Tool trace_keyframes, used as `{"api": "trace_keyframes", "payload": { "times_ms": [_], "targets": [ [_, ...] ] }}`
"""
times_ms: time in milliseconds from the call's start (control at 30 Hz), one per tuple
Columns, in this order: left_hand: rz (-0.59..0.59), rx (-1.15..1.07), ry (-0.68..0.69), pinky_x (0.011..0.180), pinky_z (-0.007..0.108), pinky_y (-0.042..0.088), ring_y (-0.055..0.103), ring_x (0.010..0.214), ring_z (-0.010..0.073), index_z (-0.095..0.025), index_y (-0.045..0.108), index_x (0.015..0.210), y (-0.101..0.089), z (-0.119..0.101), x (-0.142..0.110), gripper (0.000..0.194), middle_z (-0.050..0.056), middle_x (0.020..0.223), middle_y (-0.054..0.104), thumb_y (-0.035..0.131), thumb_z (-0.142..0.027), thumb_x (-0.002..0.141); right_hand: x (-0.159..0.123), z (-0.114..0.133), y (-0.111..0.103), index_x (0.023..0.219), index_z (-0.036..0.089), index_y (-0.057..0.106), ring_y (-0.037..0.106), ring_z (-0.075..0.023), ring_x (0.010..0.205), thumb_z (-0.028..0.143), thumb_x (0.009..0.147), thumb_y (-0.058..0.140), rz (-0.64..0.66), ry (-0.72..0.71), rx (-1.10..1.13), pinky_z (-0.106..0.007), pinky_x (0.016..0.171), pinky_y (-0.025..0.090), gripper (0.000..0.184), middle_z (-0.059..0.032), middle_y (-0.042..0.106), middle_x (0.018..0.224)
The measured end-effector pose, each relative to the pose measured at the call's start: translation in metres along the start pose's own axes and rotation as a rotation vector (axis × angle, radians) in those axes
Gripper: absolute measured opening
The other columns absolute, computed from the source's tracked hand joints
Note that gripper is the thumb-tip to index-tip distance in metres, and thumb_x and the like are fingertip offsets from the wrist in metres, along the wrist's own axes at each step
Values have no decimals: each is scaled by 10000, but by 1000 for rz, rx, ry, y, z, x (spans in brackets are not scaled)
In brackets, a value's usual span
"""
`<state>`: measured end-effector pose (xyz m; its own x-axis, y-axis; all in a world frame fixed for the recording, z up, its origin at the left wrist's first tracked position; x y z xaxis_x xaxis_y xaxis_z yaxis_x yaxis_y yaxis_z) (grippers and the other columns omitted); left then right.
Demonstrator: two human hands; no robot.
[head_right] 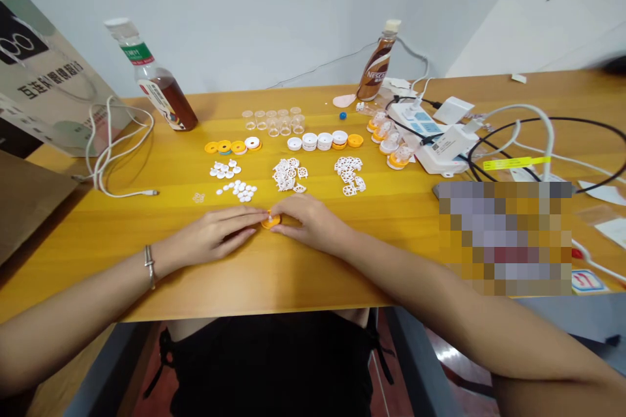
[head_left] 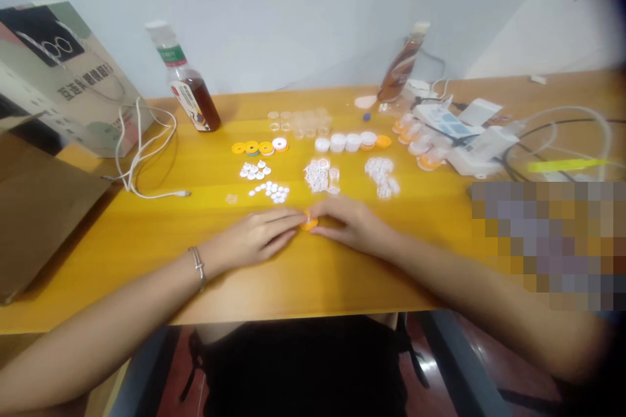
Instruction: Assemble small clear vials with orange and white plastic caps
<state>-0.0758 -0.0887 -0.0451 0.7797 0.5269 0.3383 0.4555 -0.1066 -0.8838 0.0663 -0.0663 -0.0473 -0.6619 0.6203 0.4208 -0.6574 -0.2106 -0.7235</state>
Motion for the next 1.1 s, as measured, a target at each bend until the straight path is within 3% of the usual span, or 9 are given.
{"api": "trace_keyframes", "payload": {
  "times_ms": [367, 1100],
  "targets": [
    [39, 28, 9, 935, 354, 489, 547, 1082, 168, -196, 382, 1306, 0, 0, -3, 433, 92, 1224, 541, 447, -194, 877, -1, -1, -1, 945, 197, 588, 613, -176, 838, 287, 796, 597, -10, 18, -44, -318, 774, 482, 173, -48, 667, 894],
    [34, 100, 49, 954, 369, 479, 520, 1123, 180, -173, 435, 1267, 1, -2, -5, 391, 98, 1250, 519, 436, -191, 876, 0, 2, 1, 892, 210, 609, 618, -177, 854, 254, 825, 558, -21, -70, -13, -340, 782, 493, 95, -48, 680, 912]
  ]
}}
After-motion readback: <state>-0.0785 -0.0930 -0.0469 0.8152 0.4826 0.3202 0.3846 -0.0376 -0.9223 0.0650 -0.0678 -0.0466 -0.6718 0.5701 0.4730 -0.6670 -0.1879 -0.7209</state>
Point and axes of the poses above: each hand's wrist, its own x-axis towards the middle knuckle, its own y-axis out of the palm, z = x × y, the point moved 6 cm from there along x, towards the middle knuckle
